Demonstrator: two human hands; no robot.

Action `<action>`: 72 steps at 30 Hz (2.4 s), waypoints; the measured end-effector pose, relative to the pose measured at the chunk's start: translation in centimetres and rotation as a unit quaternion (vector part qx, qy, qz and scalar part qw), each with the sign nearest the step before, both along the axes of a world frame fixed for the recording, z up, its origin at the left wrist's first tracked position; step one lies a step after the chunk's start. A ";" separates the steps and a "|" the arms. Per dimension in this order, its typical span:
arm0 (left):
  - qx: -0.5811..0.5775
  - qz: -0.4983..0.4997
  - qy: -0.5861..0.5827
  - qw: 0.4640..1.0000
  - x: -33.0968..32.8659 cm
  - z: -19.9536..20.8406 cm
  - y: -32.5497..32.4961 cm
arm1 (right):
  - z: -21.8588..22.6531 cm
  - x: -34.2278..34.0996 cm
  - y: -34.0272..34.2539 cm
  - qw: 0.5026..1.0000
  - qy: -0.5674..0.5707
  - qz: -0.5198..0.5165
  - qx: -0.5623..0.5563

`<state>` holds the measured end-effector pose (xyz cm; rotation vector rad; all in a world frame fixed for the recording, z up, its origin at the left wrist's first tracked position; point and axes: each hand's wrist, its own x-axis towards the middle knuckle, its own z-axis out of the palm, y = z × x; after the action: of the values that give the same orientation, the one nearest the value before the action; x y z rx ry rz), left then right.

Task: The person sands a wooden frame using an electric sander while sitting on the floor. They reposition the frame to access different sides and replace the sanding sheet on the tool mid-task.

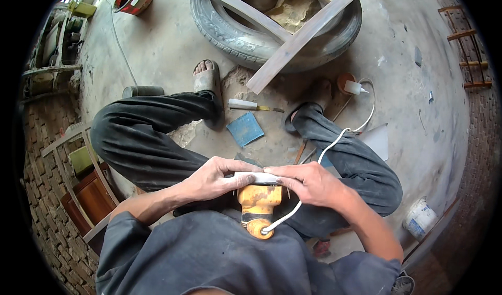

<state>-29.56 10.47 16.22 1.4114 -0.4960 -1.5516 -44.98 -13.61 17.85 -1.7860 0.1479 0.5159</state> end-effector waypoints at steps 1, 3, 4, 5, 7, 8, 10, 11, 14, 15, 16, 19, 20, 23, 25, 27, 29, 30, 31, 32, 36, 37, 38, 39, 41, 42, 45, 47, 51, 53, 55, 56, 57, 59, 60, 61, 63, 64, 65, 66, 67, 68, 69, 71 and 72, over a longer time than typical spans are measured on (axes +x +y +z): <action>0.002 -0.002 0.001 1.000 0.1 -0.3 -0.2 | -0.1 0.4 -0.5 0.999 0.028 0.017 0.005; 0.001 -0.014 -0.003 1.000 0.5 -0.4 -0.2 | -0.3 0.9 -1.2 0.995 0.084 0.051 0.014; 0.007 -0.017 0.004 1.000 0.6 -0.5 -0.1 | -0.8 1.0 -1.3 0.996 0.059 0.057 0.018; 0.013 -0.019 0.010 1.000 0.6 -0.7 0.0 | -0.7 1.1 -1.2 0.996 0.054 0.064 0.010; -0.001 0.035 0.052 0.998 0.1 -1.2 0.5 | -0.2 1.4 -1.2 0.996 0.044 0.080 -0.004; -0.008 0.063 0.073 0.995 -0.2 -1.3 0.6 | -0.1 1.8 -1.5 0.994 0.057 0.098 0.006; -0.011 0.018 0.056 0.998 0.5 -1.1 0.8 | -0.2 3.3 -2.6 0.987 0.079 0.135 0.023; -0.016 -0.008 0.047 0.999 1.1 -0.9 0.5 | -1.3 3.5 -3.2 0.985 0.073 0.141 0.060; -0.024 -0.030 0.050 0.998 1.4 -1.6 0.5 | -7.2 5.8 -5.5 0.991 0.111 0.079 0.011; -0.037 -0.020 0.046 0.998 1.2 -1.9 0.6 | -10.6 6.3 -5.9 0.995 0.040 0.034 -0.081; -0.023 -0.019 0.072 0.997 1.3 -1.8 0.5 | -14.2 6.7 -6.4 0.972 -0.024 0.026 -0.231; -0.015 -0.013 0.080 0.997 1.5 -2.3 0.5 | -24.7 8.6 -7.8 0.893 -0.066 0.020 -0.444; -0.011 -0.020 0.083 0.996 1.7 -2.4 0.3 | -28.7 8.3 -8.2 0.885 -0.035 0.019 -0.464; -0.010 -0.022 0.085 0.996 1.8 -3.1 0.3 | -36.9 7.0 -7.7 0.856 -0.050 0.027 -0.515; -0.007 -0.019 0.073 0.997 2.0 -3.2 0.4 | -38.9 6.6 -6.9 0.848 -0.084 0.024 -0.523; -0.007 -0.014 0.062 0.998 2.0 -3.2 0.7 | -39.2 7.2 -6.3 0.852 -0.085 0.024 -0.516; -0.019 -0.015 0.056 0.998 1.9 -3.6 0.7 | -38.4 7.3 -5.7 0.860 -0.044 0.037 -0.507; -0.016 -0.010 0.097 0.995 1.9 -3.7 0.7 | -38.2 6.9 -5.4 0.859 -0.038 0.055 -0.508; -0.014 -0.025 0.089 0.996 2.2 -3.5 0.6 | -38.1 7.5 -5.7 0.855 -0.039 0.071 -0.512; -0.023 -0.030 0.072 0.997 2.1 -3.7 0.6 | -37.9 7.6 -5.7 0.852 -0.040 0.086 -0.515; 0.014 -0.103 0.102 0.989 3.2 -2.9 0.0 | -36.8 7.9 -4.2 0.827 -0.073 0.085 -0.551; -0.002 -0.101 0.085 0.991 3.0 -2.9 0.1 | -37.1 7.8 -3.8 0.818 -0.073 0.071 -0.567; -0.017 -0.098 0.068 0.993 2.7 -3.3 0.3 | -37.5 7.8 -3.5 0.808 -0.073 0.057 -0.582; -0.034 -0.096 0.051 0.994 2.5 -3.4 0.5 | -37.7 7.6 -3.6 0.815 -0.086 0.030 -0.572; -0.051 -0.105 0.049 0.992 2.7 -3.1 0.4 | -38.2 7.5 -4.1 0.827 -0.113 -0.023 -0.551; -0.059 -0.106 0.047 0.992 2.7 -3.0 0.5 | -38.4 7.4 -4.3 0.849 -0.088 -0.036 -0.520; -0.071 -0.104 0.036 0.991 2.6 -3.4 1.0 | -34.5 8.4 -4.1 0.923 -0.025 -0.059 -0.380; -0.082 -0.114 0.021 0.990 2.3 -3.8 1.0 | -28.0 8.3 -4.7 0.968 0.014 -0.071 -0.240; -0.001 -0.180 0.079 0.980 3.1 -2.8 0.0 | -10.4 8.1 -3.5 0.984 0.120 -0.131 0.014; -0.016 -0.158 0.058 0.986 2.6 -3.2 0.6 | -4.2 7.7 -2.1 0.989 0.107 -0.074 0.077; -0.018 -0.152 0.042 0.987 2.3 -3.3 0.9 | -0.1 6.9 -0.7 0.983 0.149 -0.047 0.098; -0.033 -0.148 0.037 0.988 2.2 -3.7 0.9 | 0.6 6.5 -0.1 0.990 0.121 -0.022 0.070; -0.030 -0.147 0.037 0.988 2.1 -3.6 0.9 | 1.1 6.3 0.6 0.995 0.092 0.005 0.043; -0.020 -0.147 0.035 0.988 2.4 -3.1 0.6 | 0.9 5.8 1.6 0.999 0.032 0.034 -0.004; -0.034 -0.143 0.028 0.989 2.3 -3.3 0.6 | 1.0 5.9 1.9 0.999 0.027 0.028 -0.013; -0.047 -0.140 0.020 0.989 2.2 -3.6 0.7 | 1.0 6.1 2.1 0.999 0.021 0.023 -0.021; -0.057 -0.136 0.016 0.989 2.0 -3.8 0.7 | 0.8 5.9 2.4 0.999 -0.017 0.013 -0.041; -0.053 -0.136 0.021 0.989 2.0 -3.8 0.7 | 0.7 5.7 2.6 0.998 -0.036 0.009 -0.050; -0.049 -0.135 0.026 0.989 1.9 -3.8 0.7 | 0.7 5.7 2.8 0.996 -0.054 0.014 -0.064; -0.047 -0.134 0.024 0.990 1.9 -3.9 0.8 | 0.7 5.7 2.9 0.994 -0.072 0.019 -0.077; -0.047 -0.134 0.023 0.990 1.8 -4.0 0.8 | 0.8 5.6 3.0 0.992 -0.088 0.022 -0.092; -0.047 -0.135 0.022 0.990 1.8 -4.1 0.9 | 0.7 5.7 3.1 0.991 -0.085 0.021 -0.098; -0.047 -0.135 0.022 0.990 1.7 -4.2 0.9 | 0.5 5.7 3.2 0.991 -0.082 0.020 -0.103; -0.047 -0.135 0.018 0.990 1.7 -4.2 1.0 | 0.4 5.8 3.2 0.992 -0.070 0.021 -0.107; -0.046 -0.139 0.017 0.989 1.8 -4.3 1.0 | 0.4 5.8 3.1 0.992 -0.060 0.024 -0.104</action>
<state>-27.77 11.43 11.94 1.2836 -0.7599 -1.7453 -39.14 -10.47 18.26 -2.0235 0.0778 0.4368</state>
